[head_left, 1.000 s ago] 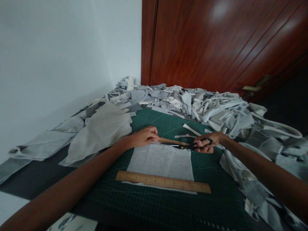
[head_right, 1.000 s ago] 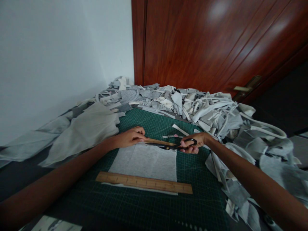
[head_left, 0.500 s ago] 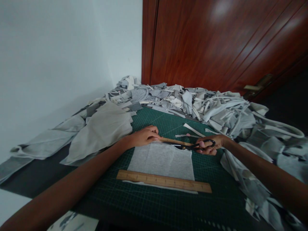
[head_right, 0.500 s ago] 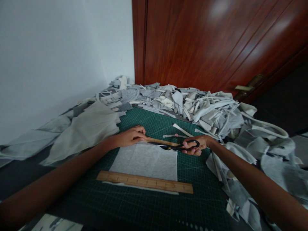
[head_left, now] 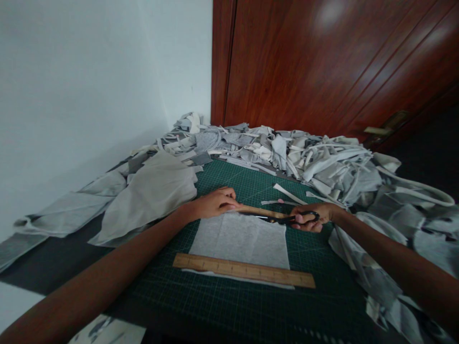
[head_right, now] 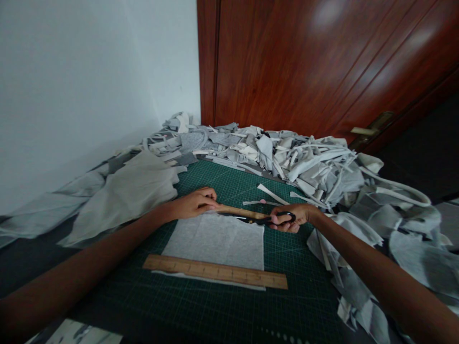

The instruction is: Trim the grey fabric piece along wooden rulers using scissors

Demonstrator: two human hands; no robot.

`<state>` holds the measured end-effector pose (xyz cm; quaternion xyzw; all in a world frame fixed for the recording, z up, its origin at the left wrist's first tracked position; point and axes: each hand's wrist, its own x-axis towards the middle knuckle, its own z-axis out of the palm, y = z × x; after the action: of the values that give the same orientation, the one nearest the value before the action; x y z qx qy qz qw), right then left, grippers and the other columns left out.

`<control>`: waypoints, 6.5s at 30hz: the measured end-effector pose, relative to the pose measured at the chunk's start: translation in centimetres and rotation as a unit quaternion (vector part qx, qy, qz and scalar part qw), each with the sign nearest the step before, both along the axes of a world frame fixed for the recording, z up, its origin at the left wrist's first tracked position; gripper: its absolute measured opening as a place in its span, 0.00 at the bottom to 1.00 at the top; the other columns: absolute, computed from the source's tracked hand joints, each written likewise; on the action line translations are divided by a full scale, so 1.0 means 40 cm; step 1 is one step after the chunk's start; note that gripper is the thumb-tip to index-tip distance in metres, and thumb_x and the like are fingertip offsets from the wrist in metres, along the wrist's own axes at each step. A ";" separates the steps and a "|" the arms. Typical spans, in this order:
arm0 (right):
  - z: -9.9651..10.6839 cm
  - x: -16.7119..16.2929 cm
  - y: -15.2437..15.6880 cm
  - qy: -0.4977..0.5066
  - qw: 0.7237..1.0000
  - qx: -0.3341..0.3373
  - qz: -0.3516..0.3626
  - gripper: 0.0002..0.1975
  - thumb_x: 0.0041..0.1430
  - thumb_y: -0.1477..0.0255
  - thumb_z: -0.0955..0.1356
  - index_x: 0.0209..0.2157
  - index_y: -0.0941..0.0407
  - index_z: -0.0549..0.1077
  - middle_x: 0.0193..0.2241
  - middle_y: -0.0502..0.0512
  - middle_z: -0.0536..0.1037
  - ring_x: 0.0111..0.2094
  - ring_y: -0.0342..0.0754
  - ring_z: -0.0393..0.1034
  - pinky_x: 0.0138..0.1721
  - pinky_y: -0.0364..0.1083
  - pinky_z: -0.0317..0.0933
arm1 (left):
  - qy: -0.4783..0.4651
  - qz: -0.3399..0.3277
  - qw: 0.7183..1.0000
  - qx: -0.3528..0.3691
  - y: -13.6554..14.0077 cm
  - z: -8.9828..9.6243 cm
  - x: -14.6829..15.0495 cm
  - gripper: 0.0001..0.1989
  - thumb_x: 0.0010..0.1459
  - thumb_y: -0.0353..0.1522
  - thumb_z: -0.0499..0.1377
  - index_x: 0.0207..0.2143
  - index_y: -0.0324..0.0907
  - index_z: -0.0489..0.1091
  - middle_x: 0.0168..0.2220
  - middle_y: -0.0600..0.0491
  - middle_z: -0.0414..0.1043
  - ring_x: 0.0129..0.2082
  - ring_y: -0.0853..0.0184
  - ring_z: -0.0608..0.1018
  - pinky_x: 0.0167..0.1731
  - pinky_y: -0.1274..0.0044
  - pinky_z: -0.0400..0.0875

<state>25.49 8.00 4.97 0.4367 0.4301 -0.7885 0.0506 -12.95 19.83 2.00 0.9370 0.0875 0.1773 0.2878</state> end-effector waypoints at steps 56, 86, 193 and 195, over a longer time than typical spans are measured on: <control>-0.004 -0.092 0.065 0.008 0.999 -0.016 0.027 0.30 0.54 0.43 0.73 0.37 0.56 0.64 0.19 0.38 0.56 0.15 0.33 0.45 0.13 0.35 0.42 | -0.048 -0.007 0.997 -0.054 0.043 -0.013 -0.011 0.14 0.71 0.33 0.56 0.51 0.43 0.79 0.47 0.46 0.80 0.46 0.65 0.79 0.46 0.74 0.70; 0.015 -0.127 0.076 0.031 0.998 -0.014 0.057 0.31 0.54 0.44 0.74 0.37 0.57 0.66 0.20 0.37 0.57 0.15 0.33 0.45 0.15 0.35 0.45 | -0.029 0.048 0.991 -0.123 0.041 -0.007 -0.012 0.17 0.73 0.38 0.53 0.51 0.41 0.78 0.41 0.49 0.81 0.38 0.68 0.79 0.39 0.78 0.68; 0.074 -0.339 0.076 -0.015 0.993 0.109 0.042 0.31 0.51 0.47 0.76 0.26 0.55 0.59 0.16 0.37 0.58 0.13 0.31 0.46 0.12 0.34 0.42 | 0.043 -0.005 0.974 -0.224 0.070 0.006 -0.019 0.34 0.74 0.38 0.33 0.50 0.40 0.80 0.43 0.49 0.79 0.45 0.64 0.76 0.53 0.73 0.65; 0.088 -0.325 0.060 -0.043 0.988 0.141 0.047 0.29 0.52 0.48 0.76 0.26 0.55 0.61 0.15 0.37 0.59 0.13 0.32 0.48 0.12 0.34 0.42 | 0.039 -0.003 0.978 -0.203 0.068 0.008 -0.020 0.32 0.74 0.37 0.35 0.48 0.42 0.80 0.43 0.49 0.80 0.44 0.65 0.76 0.51 0.74 0.66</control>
<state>12.47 10.38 8.49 0.4526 0.5544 -0.6971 0.0436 -13.73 22.54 2.32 0.8658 0.1295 0.1182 0.4687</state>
